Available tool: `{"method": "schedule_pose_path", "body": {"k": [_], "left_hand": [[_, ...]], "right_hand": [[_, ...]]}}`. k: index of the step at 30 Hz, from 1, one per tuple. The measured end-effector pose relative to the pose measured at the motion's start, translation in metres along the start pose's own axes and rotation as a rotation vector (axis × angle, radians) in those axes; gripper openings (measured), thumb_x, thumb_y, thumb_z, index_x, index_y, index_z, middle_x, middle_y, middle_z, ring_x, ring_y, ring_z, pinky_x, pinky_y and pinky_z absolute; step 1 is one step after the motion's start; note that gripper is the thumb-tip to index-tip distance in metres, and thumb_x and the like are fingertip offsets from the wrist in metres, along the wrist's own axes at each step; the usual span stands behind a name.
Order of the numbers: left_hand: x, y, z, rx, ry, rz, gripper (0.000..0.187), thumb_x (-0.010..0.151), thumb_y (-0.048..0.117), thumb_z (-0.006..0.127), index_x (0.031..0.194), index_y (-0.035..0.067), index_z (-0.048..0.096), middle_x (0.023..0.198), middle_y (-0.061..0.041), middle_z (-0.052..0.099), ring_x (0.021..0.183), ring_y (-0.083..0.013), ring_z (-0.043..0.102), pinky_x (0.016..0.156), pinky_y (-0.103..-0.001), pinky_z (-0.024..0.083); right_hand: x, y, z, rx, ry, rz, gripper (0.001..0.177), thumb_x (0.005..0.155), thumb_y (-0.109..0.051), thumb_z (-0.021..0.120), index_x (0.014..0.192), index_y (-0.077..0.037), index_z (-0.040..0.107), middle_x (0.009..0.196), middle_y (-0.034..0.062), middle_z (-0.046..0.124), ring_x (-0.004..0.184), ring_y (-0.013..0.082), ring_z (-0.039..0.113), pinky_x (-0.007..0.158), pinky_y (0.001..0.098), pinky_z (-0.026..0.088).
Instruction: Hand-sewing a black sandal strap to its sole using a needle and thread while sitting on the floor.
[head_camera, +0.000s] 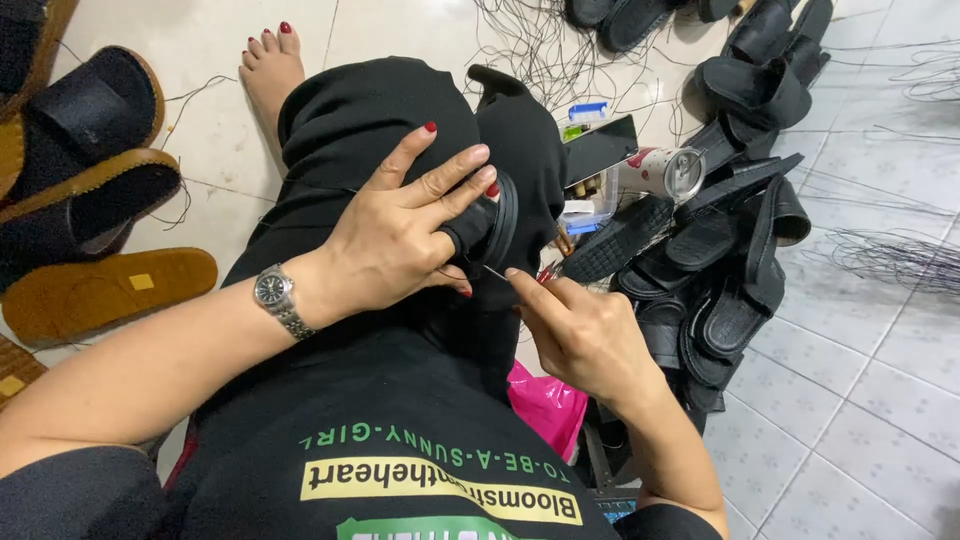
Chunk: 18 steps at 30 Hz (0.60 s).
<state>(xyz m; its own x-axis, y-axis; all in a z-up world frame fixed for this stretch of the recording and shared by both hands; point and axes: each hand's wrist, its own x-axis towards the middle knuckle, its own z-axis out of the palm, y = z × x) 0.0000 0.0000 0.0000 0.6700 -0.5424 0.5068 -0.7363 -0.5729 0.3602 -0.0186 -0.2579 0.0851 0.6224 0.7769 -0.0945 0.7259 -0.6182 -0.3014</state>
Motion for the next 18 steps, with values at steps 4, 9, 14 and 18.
{"method": "schedule_pose_path", "body": {"k": [4,9,14,18], "left_hand": [[0.000,-0.006,-0.003,-0.034,-0.004,0.020,0.064,0.086,0.060,0.085,0.061,0.004,0.065,0.137,-0.020,0.070,0.142,-0.0354,0.050,0.120,-0.062,0.026],[0.001,-0.005,-0.006,-0.013,0.014,0.045,0.074,0.106,0.059,0.054,0.060,0.001,0.061,0.137,-0.022,0.071,0.142,-0.0357,0.050,0.121,-0.062,0.024],[-0.023,0.026,-0.011,0.035,0.150,-0.014,0.055,0.086,0.054,0.086,0.065,0.008,0.064,0.130,-0.015,0.070,0.134,-0.0388,0.053,0.116,-0.063,0.027],[-0.051,0.052,-0.032,-0.018,0.103,-0.221,0.026,0.087,0.031,0.082,0.069,0.015,0.073,0.109,0.003,0.072,0.111,-0.0243,0.064,0.096,-0.049,0.050]], "right_hand": [[0.005,0.006,0.005,0.058,0.023,-0.029,0.036,0.096,-0.008,0.069,0.130,-0.004,0.060,0.079,0.0076,0.055,0.052,0.0218,0.053,0.038,0.0367,0.042],[0.012,0.003,0.006,0.015,-0.005,-0.015,0.033,0.098,-0.018,0.066,0.130,-0.010,0.061,0.074,0.0050,0.055,0.055,0.0262,0.056,0.040,0.0407,0.042],[-0.008,-0.009,0.015,0.055,0.083,0.035,0.034,0.099,-0.019,0.067,0.131,-0.008,0.061,0.077,0.0077,0.059,0.054,0.0261,0.057,0.042,0.0421,0.042],[-0.017,-0.029,0.023,-0.038,0.128,0.169,0.033,0.093,-0.023,0.061,0.126,-0.023,0.067,0.071,0.0024,0.064,0.057,0.0234,0.069,0.054,0.0373,0.055]]}}
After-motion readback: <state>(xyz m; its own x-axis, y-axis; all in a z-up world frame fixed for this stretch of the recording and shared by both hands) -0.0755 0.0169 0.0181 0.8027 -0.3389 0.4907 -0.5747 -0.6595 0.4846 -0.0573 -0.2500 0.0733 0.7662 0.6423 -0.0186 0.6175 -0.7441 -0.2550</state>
